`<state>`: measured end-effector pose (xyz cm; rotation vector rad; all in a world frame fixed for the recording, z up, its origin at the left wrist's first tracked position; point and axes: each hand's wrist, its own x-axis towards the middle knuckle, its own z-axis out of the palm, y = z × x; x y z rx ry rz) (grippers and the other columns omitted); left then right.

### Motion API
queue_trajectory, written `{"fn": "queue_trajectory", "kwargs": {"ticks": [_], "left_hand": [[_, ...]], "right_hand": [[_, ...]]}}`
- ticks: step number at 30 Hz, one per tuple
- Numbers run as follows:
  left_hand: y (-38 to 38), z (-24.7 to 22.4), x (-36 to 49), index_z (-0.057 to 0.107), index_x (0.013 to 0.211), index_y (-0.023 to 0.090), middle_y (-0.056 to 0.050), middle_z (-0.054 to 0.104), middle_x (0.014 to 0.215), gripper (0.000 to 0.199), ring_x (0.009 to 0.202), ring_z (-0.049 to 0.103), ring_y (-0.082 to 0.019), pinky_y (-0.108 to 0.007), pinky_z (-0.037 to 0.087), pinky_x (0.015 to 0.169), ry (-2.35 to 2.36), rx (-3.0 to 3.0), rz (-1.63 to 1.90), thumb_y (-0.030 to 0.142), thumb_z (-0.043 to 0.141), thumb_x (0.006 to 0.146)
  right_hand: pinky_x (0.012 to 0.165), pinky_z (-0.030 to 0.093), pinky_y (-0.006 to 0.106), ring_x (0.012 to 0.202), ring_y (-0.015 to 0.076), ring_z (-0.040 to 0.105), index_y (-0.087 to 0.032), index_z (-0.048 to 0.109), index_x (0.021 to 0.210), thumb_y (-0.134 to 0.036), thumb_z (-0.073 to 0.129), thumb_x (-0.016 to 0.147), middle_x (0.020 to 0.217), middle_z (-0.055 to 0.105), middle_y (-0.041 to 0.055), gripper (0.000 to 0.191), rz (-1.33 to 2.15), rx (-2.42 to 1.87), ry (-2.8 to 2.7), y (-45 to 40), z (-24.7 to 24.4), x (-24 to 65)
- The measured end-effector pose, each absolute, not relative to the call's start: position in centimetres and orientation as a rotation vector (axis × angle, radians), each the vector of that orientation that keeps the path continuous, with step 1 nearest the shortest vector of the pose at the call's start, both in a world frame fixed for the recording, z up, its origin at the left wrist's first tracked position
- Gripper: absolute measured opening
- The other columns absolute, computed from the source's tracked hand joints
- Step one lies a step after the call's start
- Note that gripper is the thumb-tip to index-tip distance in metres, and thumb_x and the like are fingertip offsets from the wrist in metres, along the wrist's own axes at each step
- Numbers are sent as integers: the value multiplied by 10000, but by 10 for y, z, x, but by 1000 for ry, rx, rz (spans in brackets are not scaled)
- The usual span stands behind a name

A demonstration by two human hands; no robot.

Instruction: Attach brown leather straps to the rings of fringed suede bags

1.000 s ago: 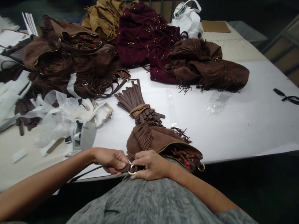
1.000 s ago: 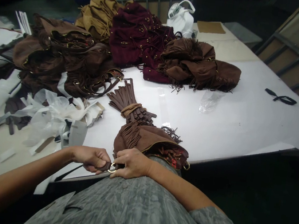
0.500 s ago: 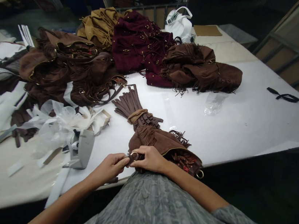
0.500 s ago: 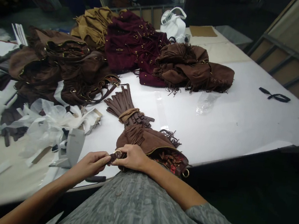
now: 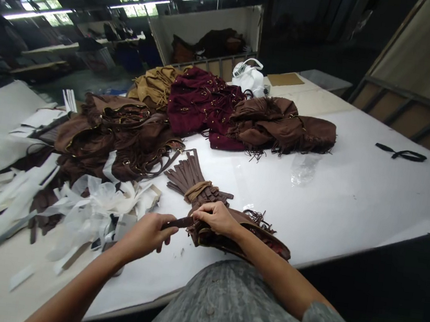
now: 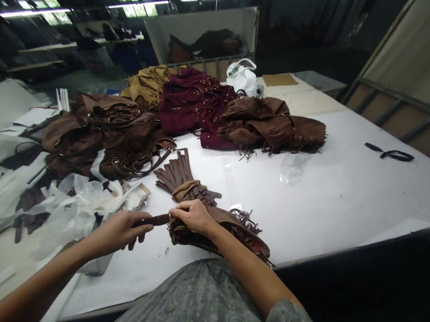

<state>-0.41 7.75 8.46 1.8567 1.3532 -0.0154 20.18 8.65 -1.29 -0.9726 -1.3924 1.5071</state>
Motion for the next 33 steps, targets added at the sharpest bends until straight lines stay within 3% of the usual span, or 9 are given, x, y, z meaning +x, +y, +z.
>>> {"fn": "queue_trajectory", "kwargs": {"ticks": [4,10,15,17,21,27,33], "left_hand": [[80,106,8,721,851,211,-31,661,622,202,529,605,-173,-238,371,516,1483,2370,80,307,544,867],[74,102,15,693,1173,213,-89,725,775,355,609,641,-175,-254,418,565,1500,3032,562,141,463,912],[78,82,9,686,1190,235,-92,754,959,370,813,705,-192,-272,511,789,1251,3239,1089,95,528,885],[78,79,10,676,1208,225,-99,754,963,386,830,710,-200,-282,513,817,1222,3230,1189,79,545,876],[79,78,9,635,1265,210,-113,746,987,426,837,706,-207,-296,515,827,1159,3244,1194,67,535,877],[78,72,16,637,1261,241,-95,723,941,427,820,678,-197,-302,499,834,1288,3156,1266,77,542,879],[69,84,59,590,1270,195,-106,627,1062,388,1026,579,-254,-399,448,931,1520,2153,1258,325,568,905]], "right_hand": [[594,408,212,628,98,514,-132,697,926,-350,767,712,688,581,-28,313,1570,-792,-1527,96,4,204],[733,457,254,749,128,578,-141,713,777,-232,665,824,798,629,30,114,906,-857,-1624,95,29,199],[756,485,267,796,149,611,-151,738,857,-250,708,797,849,677,50,119,929,-853,-1576,96,33,202],[806,493,277,868,166,626,-145,728,918,-313,707,806,903,690,55,203,1095,-728,-1624,94,30,207],[901,484,293,1003,170,628,-152,651,1127,-363,503,954,1048,687,68,310,1283,-570,-1766,85,25,213],[898,493,368,937,237,632,-96,600,1192,-280,431,968,1000,683,156,335,443,-1079,-1797,91,19,203],[846,517,397,898,271,636,-46,514,1314,-291,378,980,992,679,197,436,144,-1221,-1684,116,29,207]]}}
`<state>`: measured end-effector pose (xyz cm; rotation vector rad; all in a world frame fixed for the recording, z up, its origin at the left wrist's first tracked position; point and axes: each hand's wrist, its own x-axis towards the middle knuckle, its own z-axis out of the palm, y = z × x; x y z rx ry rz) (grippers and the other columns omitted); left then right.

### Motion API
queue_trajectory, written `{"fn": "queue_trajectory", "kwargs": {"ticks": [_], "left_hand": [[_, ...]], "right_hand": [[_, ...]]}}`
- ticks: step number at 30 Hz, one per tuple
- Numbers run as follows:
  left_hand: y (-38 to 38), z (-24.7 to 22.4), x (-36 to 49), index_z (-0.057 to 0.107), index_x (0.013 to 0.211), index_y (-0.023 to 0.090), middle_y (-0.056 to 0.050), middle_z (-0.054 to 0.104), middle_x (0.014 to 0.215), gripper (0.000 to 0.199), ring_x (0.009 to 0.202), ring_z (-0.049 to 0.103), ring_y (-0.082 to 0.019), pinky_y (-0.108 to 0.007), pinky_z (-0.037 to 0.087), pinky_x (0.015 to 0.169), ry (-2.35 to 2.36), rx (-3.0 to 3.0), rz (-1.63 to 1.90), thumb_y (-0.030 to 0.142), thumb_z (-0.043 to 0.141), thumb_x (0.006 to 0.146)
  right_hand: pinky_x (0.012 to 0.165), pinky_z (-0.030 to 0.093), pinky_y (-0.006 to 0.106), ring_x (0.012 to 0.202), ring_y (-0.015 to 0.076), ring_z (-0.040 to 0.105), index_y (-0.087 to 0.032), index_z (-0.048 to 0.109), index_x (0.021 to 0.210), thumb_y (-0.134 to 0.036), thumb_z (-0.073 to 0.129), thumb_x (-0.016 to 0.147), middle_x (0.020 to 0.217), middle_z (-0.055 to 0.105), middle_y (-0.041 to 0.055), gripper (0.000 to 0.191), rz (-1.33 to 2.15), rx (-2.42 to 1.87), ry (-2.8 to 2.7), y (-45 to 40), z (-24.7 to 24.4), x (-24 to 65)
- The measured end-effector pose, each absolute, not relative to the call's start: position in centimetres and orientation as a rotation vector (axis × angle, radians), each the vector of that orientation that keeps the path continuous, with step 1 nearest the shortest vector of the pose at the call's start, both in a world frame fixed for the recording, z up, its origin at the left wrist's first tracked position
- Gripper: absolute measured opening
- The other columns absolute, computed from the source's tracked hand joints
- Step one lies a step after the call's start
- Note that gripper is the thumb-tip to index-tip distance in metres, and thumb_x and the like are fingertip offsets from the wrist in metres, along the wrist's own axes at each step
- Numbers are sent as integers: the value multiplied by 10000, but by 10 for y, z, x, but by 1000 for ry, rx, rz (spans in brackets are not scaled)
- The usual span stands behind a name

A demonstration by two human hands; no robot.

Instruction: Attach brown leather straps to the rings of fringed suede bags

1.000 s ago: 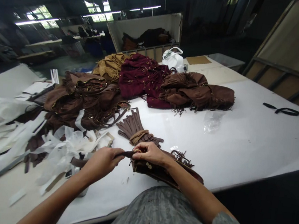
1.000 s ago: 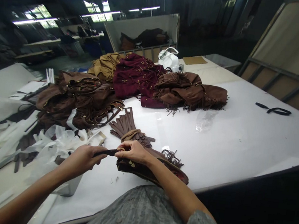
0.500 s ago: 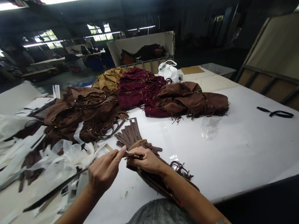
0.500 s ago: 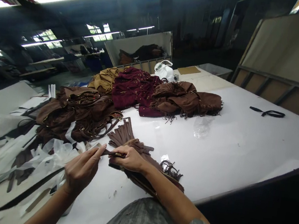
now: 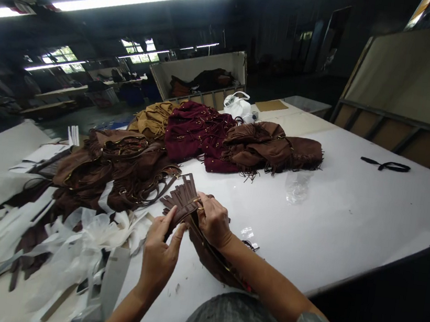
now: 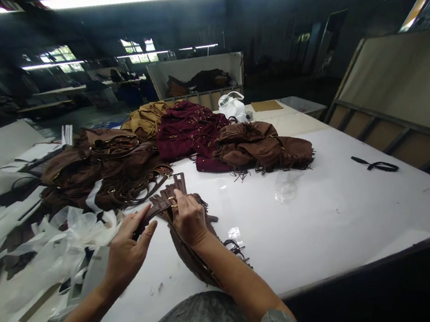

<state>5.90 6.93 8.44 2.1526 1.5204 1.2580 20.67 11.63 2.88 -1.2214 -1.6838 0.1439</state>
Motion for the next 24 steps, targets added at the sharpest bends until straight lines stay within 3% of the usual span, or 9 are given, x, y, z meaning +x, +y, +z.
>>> {"fn": "queue_trajectory", "kwargs": {"ticks": [2,4,6,9,17,21,24], "left_hand": [[73,96,66,595,1213,192,-68,631,967,387,958,586,-226,-345,470,855,1381,1789,1155,410,578,893],[79,105,69,615,1095,185,-11,592,774,342,767,571,-164,-259,463,697,1197,1482,1103,443,608,870],[85,109,73,618,950,169,33,519,639,303,589,479,-101,-197,383,549,1047,1272,1051,434,681,817],[89,103,84,597,847,152,51,494,565,310,466,396,-57,-177,287,458,916,1088,886,419,733,769],[86,83,94,600,930,144,0,604,686,284,519,487,-64,-174,344,518,720,1001,816,357,731,796],[80,75,85,619,978,152,6,598,725,286,561,498,-68,-180,373,554,707,953,847,300,758,777],[73,64,81,630,968,151,1,604,726,274,551,502,-67,-183,375,551,685,928,826,302,758,778]], "right_hand": [[837,524,401,892,274,645,-46,496,1339,-287,364,980,995,683,200,453,120,-1226,-1689,123,36,211],[842,529,396,892,271,660,-54,484,1356,-277,353,977,1020,690,198,459,111,-1221,-1679,129,44,215],[845,534,375,904,262,675,-75,490,1358,-274,364,971,1055,697,185,453,122,-1222,-1625,134,54,217],[856,533,327,940,243,686,-117,521,1337,-276,403,956,1114,695,156,429,181,-1225,-1477,144,69,218],[868,518,339,912,233,676,-127,568,1288,-201,528,858,1031,719,132,438,476,-1284,-1187,173,69,233],[797,516,341,769,228,660,-117,500,1356,-183,508,850,864,722,103,510,425,-1382,-1350,176,67,244],[854,494,327,873,226,645,-134,488,1371,-127,450,846,981,698,109,527,291,-1342,-1435,178,76,252]]}}
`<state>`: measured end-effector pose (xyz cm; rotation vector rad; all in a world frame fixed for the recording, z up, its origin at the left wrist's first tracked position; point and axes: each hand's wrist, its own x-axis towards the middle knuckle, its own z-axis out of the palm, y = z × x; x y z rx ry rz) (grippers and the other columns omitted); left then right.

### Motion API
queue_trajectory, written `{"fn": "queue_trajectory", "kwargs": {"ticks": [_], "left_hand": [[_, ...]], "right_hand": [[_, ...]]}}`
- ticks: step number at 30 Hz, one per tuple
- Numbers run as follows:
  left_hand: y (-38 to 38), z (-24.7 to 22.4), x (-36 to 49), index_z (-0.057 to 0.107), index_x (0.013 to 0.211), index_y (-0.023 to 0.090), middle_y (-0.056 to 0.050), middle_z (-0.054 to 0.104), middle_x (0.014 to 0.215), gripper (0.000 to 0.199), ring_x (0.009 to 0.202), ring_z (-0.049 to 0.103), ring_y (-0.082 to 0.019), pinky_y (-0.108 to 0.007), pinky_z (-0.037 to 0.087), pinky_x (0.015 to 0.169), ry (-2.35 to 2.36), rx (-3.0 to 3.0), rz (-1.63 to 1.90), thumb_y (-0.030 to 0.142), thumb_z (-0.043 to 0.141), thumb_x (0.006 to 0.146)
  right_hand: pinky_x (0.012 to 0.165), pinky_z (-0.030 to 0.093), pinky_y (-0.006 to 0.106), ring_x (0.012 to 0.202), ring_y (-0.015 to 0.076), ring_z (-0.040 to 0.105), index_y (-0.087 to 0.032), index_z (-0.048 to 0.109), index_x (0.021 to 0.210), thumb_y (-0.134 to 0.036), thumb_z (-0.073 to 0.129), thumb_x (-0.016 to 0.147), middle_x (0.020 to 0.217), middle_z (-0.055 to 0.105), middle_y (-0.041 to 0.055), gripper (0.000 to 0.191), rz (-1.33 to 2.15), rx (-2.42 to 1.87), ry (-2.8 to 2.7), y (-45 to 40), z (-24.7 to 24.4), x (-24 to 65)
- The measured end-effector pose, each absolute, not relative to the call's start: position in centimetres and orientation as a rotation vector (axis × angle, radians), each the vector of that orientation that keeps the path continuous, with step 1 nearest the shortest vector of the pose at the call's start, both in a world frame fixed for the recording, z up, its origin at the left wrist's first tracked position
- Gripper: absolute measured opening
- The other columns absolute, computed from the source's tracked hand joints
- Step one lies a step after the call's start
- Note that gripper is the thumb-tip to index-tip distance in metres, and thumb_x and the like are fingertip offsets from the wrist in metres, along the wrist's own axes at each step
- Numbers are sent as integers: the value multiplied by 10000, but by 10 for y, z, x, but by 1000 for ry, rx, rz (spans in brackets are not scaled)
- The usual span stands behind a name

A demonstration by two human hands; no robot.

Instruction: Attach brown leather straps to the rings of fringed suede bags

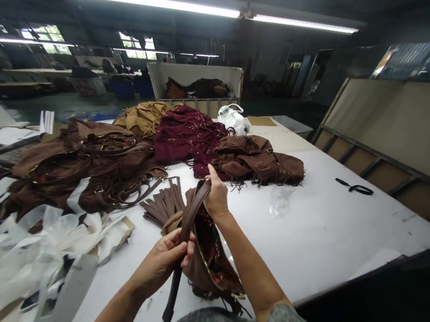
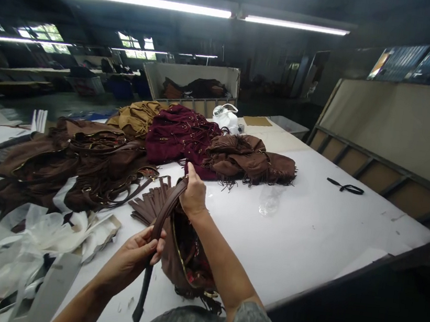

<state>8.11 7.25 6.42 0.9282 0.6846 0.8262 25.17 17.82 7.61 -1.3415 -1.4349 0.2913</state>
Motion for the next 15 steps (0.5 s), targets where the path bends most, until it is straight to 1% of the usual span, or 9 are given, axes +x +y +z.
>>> {"fn": "queue_trajectory", "kwargs": {"ticks": [2,5,7,8,10,12,14,15], "left_hand": [[67,55,80,632,942,147,-2,611,709,252,523,493,-59,-176,358,530,687,907,810,311,747,790],[59,42,86,628,913,133,0,606,672,231,466,439,-34,-161,305,479,705,842,795,320,723,814],[53,37,93,628,947,123,0,600,656,255,439,403,-25,-156,276,451,704,803,790,333,707,827],[50,36,98,624,995,122,-1,601,655,285,434,401,-27,-157,277,445,693,796,786,342,701,831],[45,36,105,581,1149,132,-7,615,660,399,429,421,-42,-168,312,448,643,807,746,364,685,842],[43,38,110,485,1297,150,-24,642,671,528,429,469,-68,-191,366,462,582,833,654,384,660,857],[46,39,112,411,1363,162,-56,677,707,593,477,566,-118,-222,429,492,551,875,517,397,640,869],[48,38,113,406,1365,163,-73,691,732,600,535,622,-153,-240,461,517,546,902,442,401,641,867]], "right_hand": [[903,476,320,953,227,624,-141,524,1342,-115,430,846,1063,665,122,506,207,-1327,-1436,181,84,258],[923,463,298,977,220,610,-153,569,1297,-122,454,842,1075,644,113,470,154,-1375,-1431,188,95,270],[932,447,279,997,209,603,-176,599,1258,-124,456,853,1082,639,93,432,148,-1490,-1390,194,100,279],[935,439,271,1008,203,599,-188,610,1242,-127,447,867,1086,635,83,413,155,-1580,-1354,197,100,284],[934,428,268,1027,199,591,-207,619,1227,-139,412,904,1096,625,74,389,189,-1770,-1275,202,99,295],[929,426,282,1037,206,589,-212,614,1231,-152,379,932,1112,611,81,385,232,-1908,-1221,207,94,306],[923,429,299,1033,214,593,-217,626,1212,-152,374,939,1113,607,88,378,279,-1991,-1203,213,86,314],[920,431,302,1030,215,597,-222,636,1196,-149,384,936,1111,610,88,369,304,-2027,-1203,215,82,315]]}}
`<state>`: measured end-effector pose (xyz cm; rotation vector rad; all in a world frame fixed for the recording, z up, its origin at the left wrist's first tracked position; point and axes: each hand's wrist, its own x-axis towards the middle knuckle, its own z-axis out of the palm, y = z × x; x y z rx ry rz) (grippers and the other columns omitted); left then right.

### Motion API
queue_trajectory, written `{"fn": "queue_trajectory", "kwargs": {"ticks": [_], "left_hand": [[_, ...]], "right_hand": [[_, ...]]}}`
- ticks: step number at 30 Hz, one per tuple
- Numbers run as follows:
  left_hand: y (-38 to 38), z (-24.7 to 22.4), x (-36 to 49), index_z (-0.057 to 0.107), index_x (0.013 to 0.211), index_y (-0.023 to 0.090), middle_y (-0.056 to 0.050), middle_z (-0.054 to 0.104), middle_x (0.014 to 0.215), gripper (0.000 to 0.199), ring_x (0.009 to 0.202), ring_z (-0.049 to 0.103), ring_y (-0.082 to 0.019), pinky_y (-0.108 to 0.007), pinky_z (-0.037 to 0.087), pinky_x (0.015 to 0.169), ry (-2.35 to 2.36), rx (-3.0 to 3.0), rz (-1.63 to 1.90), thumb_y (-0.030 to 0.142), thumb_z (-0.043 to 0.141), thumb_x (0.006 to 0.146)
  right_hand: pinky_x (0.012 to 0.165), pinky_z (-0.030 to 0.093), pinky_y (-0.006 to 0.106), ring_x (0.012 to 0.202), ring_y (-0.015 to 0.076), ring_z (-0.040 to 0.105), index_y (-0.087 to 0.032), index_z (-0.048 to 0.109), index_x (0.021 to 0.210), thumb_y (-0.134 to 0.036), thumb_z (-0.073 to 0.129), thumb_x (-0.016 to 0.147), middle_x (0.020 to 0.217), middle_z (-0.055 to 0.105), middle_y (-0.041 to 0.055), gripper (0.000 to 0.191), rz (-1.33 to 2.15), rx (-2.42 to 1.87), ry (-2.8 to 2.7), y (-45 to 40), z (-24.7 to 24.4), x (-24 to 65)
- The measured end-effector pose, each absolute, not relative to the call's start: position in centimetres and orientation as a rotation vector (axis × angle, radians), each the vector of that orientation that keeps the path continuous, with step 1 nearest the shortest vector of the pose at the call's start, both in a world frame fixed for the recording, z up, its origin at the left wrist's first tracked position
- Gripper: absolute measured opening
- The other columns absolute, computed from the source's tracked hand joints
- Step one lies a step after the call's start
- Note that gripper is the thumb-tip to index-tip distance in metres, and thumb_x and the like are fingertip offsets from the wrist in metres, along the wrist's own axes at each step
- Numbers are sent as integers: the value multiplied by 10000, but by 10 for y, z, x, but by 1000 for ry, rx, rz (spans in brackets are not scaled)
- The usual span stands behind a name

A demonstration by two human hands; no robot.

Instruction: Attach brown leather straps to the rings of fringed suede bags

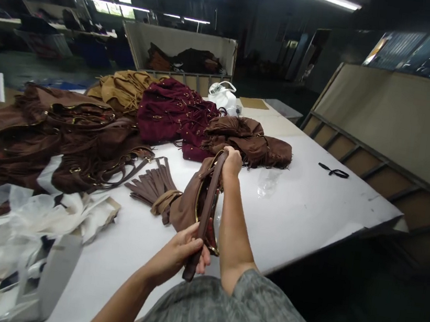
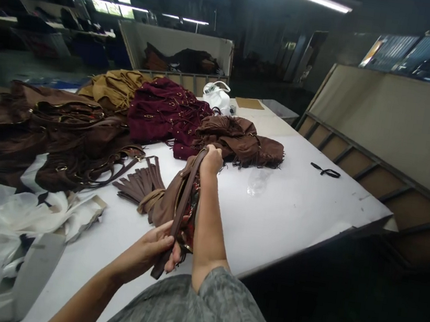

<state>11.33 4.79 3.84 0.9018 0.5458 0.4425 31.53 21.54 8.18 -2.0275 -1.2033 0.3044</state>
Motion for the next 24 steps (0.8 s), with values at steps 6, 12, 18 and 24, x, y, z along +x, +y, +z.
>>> {"fn": "queue_trajectory", "kwargs": {"ticks": [6,12,18,24], "left_hand": [[63,11,136,645,1026,119,-102,710,819,445,695,681,-222,-286,534,576,654,1108,218,438,749,733],[72,-6,153,663,825,129,-82,710,773,331,583,660,-211,-293,529,500,788,1187,237,402,767,671],[78,21,111,629,846,117,-124,728,716,429,614,691,-214,-279,534,553,856,1042,313,504,747,704],[64,50,84,671,869,87,-148,745,758,445,674,714,-226,-273,563,607,969,802,524,429,839,639]], "right_hand": [[923,448,325,1041,229,616,-174,685,1068,-136,448,911,1081,650,132,287,420,-2146,-1250,231,56,299],[940,458,394,1097,287,614,-105,677,1074,-101,462,893,1127,659,207,281,509,-2091,-1347,238,41,293],[1043,409,259,1232,165,549,-227,535,1334,-206,586,888,1340,592,48,449,727,-1702,-1637,227,36,311],[1060,425,363,1250,221,535,-205,558,1320,-439,621,868,1376,545,101,513,1069,-1057,-1414,132,21,319]]}}
